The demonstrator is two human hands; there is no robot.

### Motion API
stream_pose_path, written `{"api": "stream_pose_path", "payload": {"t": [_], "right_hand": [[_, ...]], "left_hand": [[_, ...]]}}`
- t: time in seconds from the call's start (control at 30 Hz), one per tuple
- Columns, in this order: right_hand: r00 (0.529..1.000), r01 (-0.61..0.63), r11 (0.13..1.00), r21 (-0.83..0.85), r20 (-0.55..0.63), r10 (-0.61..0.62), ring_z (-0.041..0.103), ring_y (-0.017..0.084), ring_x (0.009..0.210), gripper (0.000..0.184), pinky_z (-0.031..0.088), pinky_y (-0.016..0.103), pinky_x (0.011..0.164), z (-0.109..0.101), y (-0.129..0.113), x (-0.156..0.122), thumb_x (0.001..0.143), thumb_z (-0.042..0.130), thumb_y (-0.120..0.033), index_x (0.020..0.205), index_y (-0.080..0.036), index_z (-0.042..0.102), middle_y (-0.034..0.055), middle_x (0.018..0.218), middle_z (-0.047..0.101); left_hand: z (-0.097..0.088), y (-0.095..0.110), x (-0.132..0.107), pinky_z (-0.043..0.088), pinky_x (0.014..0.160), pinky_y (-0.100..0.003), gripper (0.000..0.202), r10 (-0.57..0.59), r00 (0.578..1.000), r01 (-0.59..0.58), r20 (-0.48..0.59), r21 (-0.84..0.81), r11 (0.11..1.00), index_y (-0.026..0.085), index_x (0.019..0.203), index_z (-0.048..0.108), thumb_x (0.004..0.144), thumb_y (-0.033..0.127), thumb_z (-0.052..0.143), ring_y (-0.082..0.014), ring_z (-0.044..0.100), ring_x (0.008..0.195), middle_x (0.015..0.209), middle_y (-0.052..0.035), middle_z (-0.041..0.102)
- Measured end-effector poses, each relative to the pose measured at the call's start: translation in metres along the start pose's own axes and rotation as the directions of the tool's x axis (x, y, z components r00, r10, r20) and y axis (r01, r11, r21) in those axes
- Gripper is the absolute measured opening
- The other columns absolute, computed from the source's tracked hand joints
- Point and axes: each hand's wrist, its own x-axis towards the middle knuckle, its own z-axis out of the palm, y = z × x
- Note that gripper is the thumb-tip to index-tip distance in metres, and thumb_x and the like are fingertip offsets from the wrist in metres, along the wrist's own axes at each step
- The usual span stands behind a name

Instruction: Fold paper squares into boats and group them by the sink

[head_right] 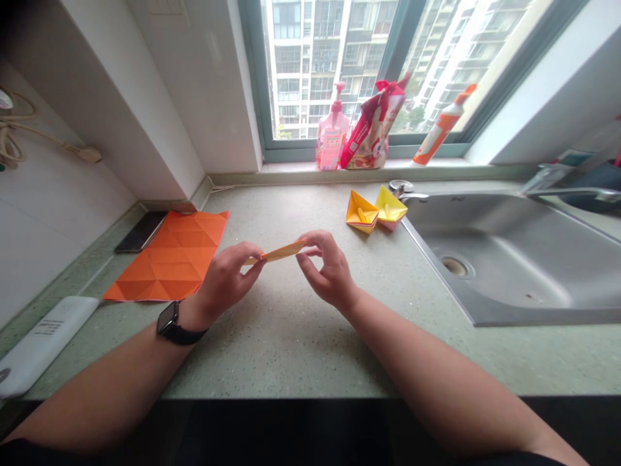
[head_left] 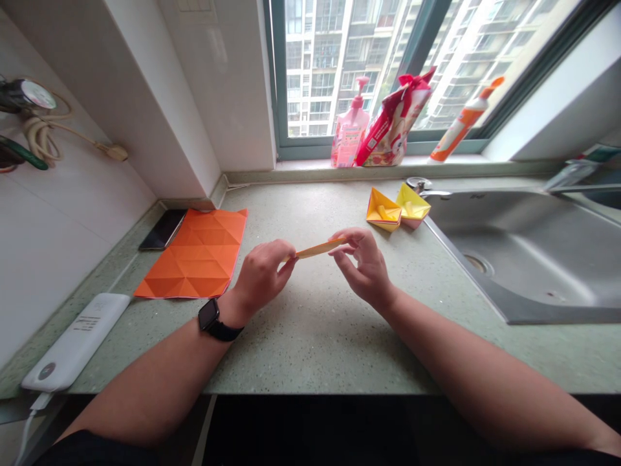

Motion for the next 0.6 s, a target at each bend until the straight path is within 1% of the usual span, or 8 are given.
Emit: {"api": "stream_pose_path", "payload": {"t": [0.07, 0.1, 0.23, 0.27, 0.33, 0.4, 0.53, 0.6], "right_hand": [[1.000, 0.002, 0.999, -0.038, 0.022, -0.001, 0.074, 0.023, 0.104, 0.033, 0.071, 0.041, 0.082, 0.001, 0.003, 0.000, 0.100, 0.072, -0.032, 0.130, -0.030, 0.058, 0.0062, 0.120, 0.070], [0.999, 0.012, 0.998, -0.065, 0.041, -0.009, 0.075, 0.023, 0.101, 0.034, 0.071, 0.042, 0.082, 0.002, 0.004, 0.001, 0.099, 0.074, -0.032, 0.130, -0.029, 0.060, 0.0063, 0.119, 0.072], [0.987, 0.118, 0.983, -0.143, 0.126, -0.100, 0.075, 0.021, 0.089, 0.007, 0.067, 0.041, 0.081, 0.001, 0.002, 0.006, 0.102, 0.071, -0.025, 0.108, -0.027, 0.070, 0.0036, 0.098, 0.076], [0.983, 0.143, 0.979, -0.148, 0.132, -0.123, 0.074, 0.021, 0.087, 0.004, 0.066, 0.040, 0.079, 0.000, 0.001, 0.008, 0.103, 0.070, -0.023, 0.104, -0.027, 0.070, 0.0030, 0.095, 0.076], [0.980, 0.171, 0.973, -0.153, 0.125, -0.153, 0.073, 0.020, 0.083, 0.008, 0.064, 0.038, 0.075, -0.001, -0.002, 0.010, 0.103, 0.069, -0.020, 0.101, -0.027, 0.071, 0.0024, 0.091, 0.075], [0.981, 0.179, 0.969, -0.169, 0.111, -0.162, 0.072, 0.019, 0.081, 0.009, 0.062, 0.037, 0.073, -0.003, -0.005, 0.012, 0.104, 0.068, -0.019, 0.099, -0.027, 0.071, 0.0022, 0.089, 0.075], [0.982, 0.174, 0.968, -0.183, 0.102, -0.158, 0.072, 0.020, 0.082, 0.010, 0.062, 0.037, 0.073, -0.002, -0.006, 0.011, 0.105, 0.066, -0.023, 0.097, -0.027, 0.071, 0.0030, 0.089, 0.075], [0.990, 0.127, 0.979, -0.162, 0.088, -0.114, 0.072, 0.020, 0.081, 0.006, 0.062, 0.037, 0.075, 0.000, -0.004, 0.008, 0.105, 0.067, -0.027, 0.099, -0.027, 0.070, 0.0029, 0.089, 0.075]], "left_hand": [[0.000, 0.000, -0.001, 0.055, 0.076, -0.033, 0.004, -0.003, 0.999, 0.003, -0.044, -0.005, 1.000, 0.023, 0.105, 0.065, 0.107, 0.021, 0.063, -0.0198, 0.073, 0.081, 0.091, -0.0030, 0.077], [0.000, 0.000, -0.002, 0.056, 0.077, -0.033, 0.002, 0.002, 0.998, -0.002, -0.057, -0.011, 1.000, 0.023, 0.107, 0.065, 0.107, 0.022, 0.064, -0.0201, 0.074, 0.082, 0.093, -0.0032, 0.078], [-0.002, 0.001, -0.002, 0.058, 0.085, -0.035, 0.012, 0.025, 0.998, -0.028, -0.058, -0.048, 0.998, 0.024, 0.119, 0.068, 0.108, 0.022, 0.066, -0.0213, 0.078, 0.090, 0.098, -0.0039, 0.081], [-0.002, 0.001, -0.001, 0.058, 0.085, -0.035, 0.011, 0.031, 0.998, -0.034, -0.050, -0.056, 0.998, 0.024, 0.120, 0.069, 0.109, 0.025, 0.067, -0.0210, 0.078, 0.089, 0.097, -0.0038, 0.081], [-0.004, 0.003, 0.000, 0.056, 0.080, -0.034, 0.010, 0.044, 0.999, -0.046, -0.031, -0.070, 0.996, 0.024, 0.113, 0.072, 0.109, 0.031, 0.068, -0.0199, 0.076, 0.083, 0.092, -0.0031, 0.081], [-0.005, 0.004, 0.001, 0.054, 0.075, -0.034, 0.015, 0.054, 0.998, -0.055, -0.016, -0.079, 0.995, 0.023, 0.103, 0.074, 0.109, 0.035, 0.069, -0.0188, 0.072, 0.078, 0.087, -0.0028, 0.079], [-0.006, 0.007, 0.002, 0.052, 0.073, -0.033, 0.017, 0.039, 0.999, -0.038, 0.005, -0.093, 0.995, 0.023, 0.097, 0.076, 0.109, 0.031, 0.068, -0.0182, 0.070, 0.076, 0.085, -0.0033, 0.078], [-0.006, 0.008, 0.002, 0.051, 0.072, -0.033, 0.018, 0.002, 1.000, -0.002, -0.001, -0.132, 0.991, 0.022, 0.095, 0.077, 0.108, 0.029, 0.068, -0.0181, 0.069, 0.075, 0.083, -0.0034, 0.078]]}}
